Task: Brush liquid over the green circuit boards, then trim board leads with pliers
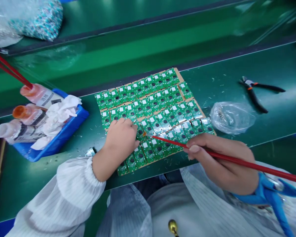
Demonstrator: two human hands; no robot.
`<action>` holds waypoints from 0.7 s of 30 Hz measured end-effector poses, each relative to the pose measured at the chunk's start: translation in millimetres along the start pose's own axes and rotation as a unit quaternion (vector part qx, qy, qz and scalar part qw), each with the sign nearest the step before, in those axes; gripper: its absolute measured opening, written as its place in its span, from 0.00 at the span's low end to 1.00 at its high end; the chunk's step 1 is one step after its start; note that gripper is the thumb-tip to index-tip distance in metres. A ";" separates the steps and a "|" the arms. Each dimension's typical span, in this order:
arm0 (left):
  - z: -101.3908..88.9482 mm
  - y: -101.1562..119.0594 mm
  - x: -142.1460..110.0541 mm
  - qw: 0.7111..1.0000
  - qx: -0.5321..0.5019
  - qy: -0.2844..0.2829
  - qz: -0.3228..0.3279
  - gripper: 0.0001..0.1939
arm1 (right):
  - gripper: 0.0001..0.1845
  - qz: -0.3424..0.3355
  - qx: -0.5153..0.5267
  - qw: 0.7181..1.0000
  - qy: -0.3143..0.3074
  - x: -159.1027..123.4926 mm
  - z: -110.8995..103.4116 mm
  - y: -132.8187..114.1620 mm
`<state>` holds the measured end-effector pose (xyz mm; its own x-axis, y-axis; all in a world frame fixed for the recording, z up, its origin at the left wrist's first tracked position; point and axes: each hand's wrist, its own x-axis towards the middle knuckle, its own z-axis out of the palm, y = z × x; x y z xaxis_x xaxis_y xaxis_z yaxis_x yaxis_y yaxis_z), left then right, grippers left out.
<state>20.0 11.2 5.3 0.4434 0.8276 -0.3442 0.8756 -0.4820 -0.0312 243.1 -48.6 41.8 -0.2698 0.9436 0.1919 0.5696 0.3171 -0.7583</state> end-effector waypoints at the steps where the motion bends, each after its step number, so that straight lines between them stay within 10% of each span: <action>1: -0.6 -0.1 0.1 1.000 0.000 -0.001 0.002 0.16 | 0.09 0.003 -0.001 1.000 0.012 -0.6 -1.5 2.3; 21: -1.0 19.3 21.3 0.999 0.002 0.038 0.013 0.14 | 0.09 -0.014 0.003 1.000 -0.023 4.0 0.2 14.1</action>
<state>46.4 19.9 -1.7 0.4797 0.8337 -0.2736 0.8626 -0.5052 -0.0270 249.9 -40.3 31.7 -0.3200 0.9294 0.1842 0.5568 0.3418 -0.7571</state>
